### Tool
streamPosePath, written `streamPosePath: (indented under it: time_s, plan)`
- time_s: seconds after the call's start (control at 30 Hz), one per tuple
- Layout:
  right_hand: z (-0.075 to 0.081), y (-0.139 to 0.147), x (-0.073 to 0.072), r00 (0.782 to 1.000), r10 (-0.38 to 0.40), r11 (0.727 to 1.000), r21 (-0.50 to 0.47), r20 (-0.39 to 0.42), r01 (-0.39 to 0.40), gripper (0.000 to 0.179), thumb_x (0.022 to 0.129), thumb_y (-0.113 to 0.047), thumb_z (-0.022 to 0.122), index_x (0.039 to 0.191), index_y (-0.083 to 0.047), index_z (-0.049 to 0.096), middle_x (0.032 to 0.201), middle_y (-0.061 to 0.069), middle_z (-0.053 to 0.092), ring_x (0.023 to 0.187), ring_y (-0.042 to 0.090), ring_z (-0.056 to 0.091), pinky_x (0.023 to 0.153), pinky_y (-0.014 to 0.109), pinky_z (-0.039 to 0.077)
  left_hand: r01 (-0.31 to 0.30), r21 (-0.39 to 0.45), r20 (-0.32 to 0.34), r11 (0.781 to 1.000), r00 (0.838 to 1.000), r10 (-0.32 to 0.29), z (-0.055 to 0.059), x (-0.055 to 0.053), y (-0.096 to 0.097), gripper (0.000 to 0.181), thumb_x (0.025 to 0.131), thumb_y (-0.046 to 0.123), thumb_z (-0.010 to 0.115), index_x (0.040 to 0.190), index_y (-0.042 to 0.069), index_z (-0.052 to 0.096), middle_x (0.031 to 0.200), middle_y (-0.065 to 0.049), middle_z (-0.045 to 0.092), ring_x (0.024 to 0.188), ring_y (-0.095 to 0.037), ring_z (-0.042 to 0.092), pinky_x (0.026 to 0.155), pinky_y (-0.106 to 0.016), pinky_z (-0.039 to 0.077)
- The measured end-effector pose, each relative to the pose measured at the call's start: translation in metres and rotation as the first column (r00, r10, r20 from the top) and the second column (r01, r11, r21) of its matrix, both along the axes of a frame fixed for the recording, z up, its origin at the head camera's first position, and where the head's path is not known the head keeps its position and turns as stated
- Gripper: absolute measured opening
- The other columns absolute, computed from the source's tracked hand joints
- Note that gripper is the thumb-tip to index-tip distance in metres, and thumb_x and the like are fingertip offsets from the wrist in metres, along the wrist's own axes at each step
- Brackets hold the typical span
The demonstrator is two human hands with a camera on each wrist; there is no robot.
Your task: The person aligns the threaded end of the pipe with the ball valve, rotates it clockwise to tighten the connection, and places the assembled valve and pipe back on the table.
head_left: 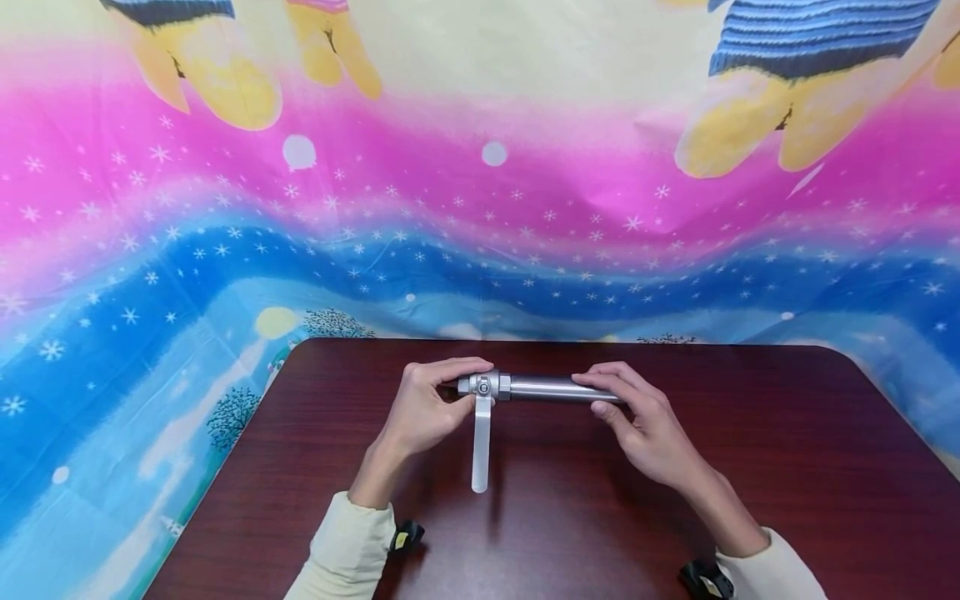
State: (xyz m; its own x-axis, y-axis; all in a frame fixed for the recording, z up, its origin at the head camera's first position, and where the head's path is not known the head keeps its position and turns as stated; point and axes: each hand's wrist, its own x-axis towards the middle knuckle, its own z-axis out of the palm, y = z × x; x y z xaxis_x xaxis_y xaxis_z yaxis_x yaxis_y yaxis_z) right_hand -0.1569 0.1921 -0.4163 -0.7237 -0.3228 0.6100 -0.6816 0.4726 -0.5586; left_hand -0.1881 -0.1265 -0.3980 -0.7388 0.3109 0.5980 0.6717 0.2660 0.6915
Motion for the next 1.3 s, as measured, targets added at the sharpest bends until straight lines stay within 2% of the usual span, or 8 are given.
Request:
streamPosePath:
  time_s: [0.2, 0.4, 0.47, 0.57, 0.7, 0.9, 1.03, 1.3]
  plan:
    - [-0.0012, 0.0004, 0.0016, 0.998, -0.011, 0.999, 0.045, 0.069, 0.008, 0.047, 0.102, 0.004, 0.065, 0.144, -0.016, 0.066, 0.136, 0.002, 0.064, 0.116, 0.010, 0.059, 0.094, 0.014, 0.046, 0.005, -0.008, 0.008, 1.000, 1.000, -0.005, 0.0002, 0.0015, 0.0011, 0.043, 0.079, -0.015, 0.076, 0.117, 0.004, 0.083, 0.116, -0.012, 0.082, 0.095, -0.010, 0.074, 0.075, -0.036, 0.065]
    - [-0.0020, -0.0015, 0.0038, 0.992, -0.032, 0.995, 0.093, 0.124, 0.021, 0.062, 0.100, -0.006, 0.071, 0.158, -0.023, 0.053, 0.162, 0.003, 0.046, 0.143, 0.028, 0.049, 0.111, 0.011, 0.034, 0.006, -0.020, 0.020, 1.000, 1.000, -0.005, 0.0014, 0.0033, 0.0017, 0.042, 0.079, -0.015, 0.076, 0.116, 0.002, 0.082, 0.117, -0.013, 0.082, 0.097, -0.016, 0.075, 0.073, -0.044, 0.066]
    - [-0.0015, -0.0017, 0.0036, 0.994, -0.003, 0.995, 0.095, 0.112, -0.008, 0.067, 0.097, -0.004, 0.075, 0.158, -0.023, 0.054, 0.168, 0.004, 0.039, 0.150, 0.031, 0.043, 0.116, 0.011, 0.030, 0.001, -0.019, 0.021, 1.000, 1.000, 0.000, 0.0016, 0.0031, 0.0013, 0.042, 0.078, -0.015, 0.076, 0.116, 0.003, 0.083, 0.117, -0.013, 0.082, 0.096, -0.016, 0.075, 0.074, -0.039, 0.065]
    - [-0.0010, -0.0012, 0.0024, 0.997, 0.053, 0.995, 0.085, 0.061, -0.058, 0.067, 0.092, 0.005, 0.078, 0.152, -0.020, 0.062, 0.171, 0.007, 0.037, 0.155, 0.026, 0.038, 0.116, 0.012, 0.031, -0.003, -0.011, 0.016, 1.000, 1.000, 0.003, 0.0015, 0.0022, 0.0005, 0.043, 0.078, -0.016, 0.075, 0.116, 0.003, 0.083, 0.116, -0.013, 0.082, 0.095, -0.014, 0.074, 0.075, -0.026, 0.063]
    - [-0.0015, -0.0002, 0.0008, 0.995, 0.097, 0.994, 0.052, -0.011, -0.096, 0.061, 0.087, 0.016, 0.076, 0.139, -0.016, 0.073, 0.162, 0.012, 0.049, 0.150, 0.015, 0.042, 0.113, 0.013, 0.036, 0.002, 0.001, 0.012, 1.000, 1.000, -0.002, 0.0018, 0.0014, -0.0003, 0.044, 0.078, -0.017, 0.075, 0.116, 0.004, 0.083, 0.116, -0.013, 0.082, 0.092, -0.012, 0.073, 0.075, -0.018, 0.060]
    - [-0.0023, -0.0004, 0.0007, 0.996, 0.084, 0.996, 0.009, -0.038, -0.084, 0.056, 0.085, 0.023, 0.072, 0.123, -0.018, 0.078, 0.135, 0.008, 0.062, 0.126, 0.009, 0.056, 0.100, 0.010, 0.044, 0.006, 0.003, 0.026, 1.000, 1.000, -0.006, 0.0020, 0.0015, -0.0007, 0.044, 0.079, -0.016, 0.074, 0.117, 0.004, 0.083, 0.116, -0.013, 0.082, 0.091, -0.012, 0.072, 0.073, -0.021, 0.061]
    - [-0.0011, -0.0006, 0.0012, 0.997, 0.070, 0.998, -0.001, -0.028, -0.070, 0.051, 0.086, 0.021, 0.074, 0.122, -0.016, 0.078, 0.130, 0.010, 0.064, 0.118, 0.007, 0.059, 0.093, 0.011, 0.046, 0.003, -0.002, 0.029, 1.000, 1.000, -0.003, 0.0017, 0.0017, -0.0003, 0.043, 0.079, -0.016, 0.074, 0.116, 0.002, 0.082, 0.116, -0.013, 0.082, 0.090, -0.012, 0.072, 0.072, -0.027, 0.062]
    - [-0.0005, -0.0014, 0.0009, 0.998, 0.036, 0.999, 0.003, -0.045, -0.036, 0.054, 0.084, 0.019, 0.076, 0.126, -0.014, 0.077, 0.130, 0.006, 0.068, 0.115, 0.005, 0.061, 0.087, 0.013, 0.046, 0.000, 0.004, 0.022, 1.000, 1.000, 0.000, 0.0018, 0.0014, -0.0010, 0.044, 0.079, -0.016, 0.074, 0.117, 0.003, 0.083, 0.116, -0.013, 0.082, 0.093, -0.013, 0.073, 0.076, -0.019, 0.060]
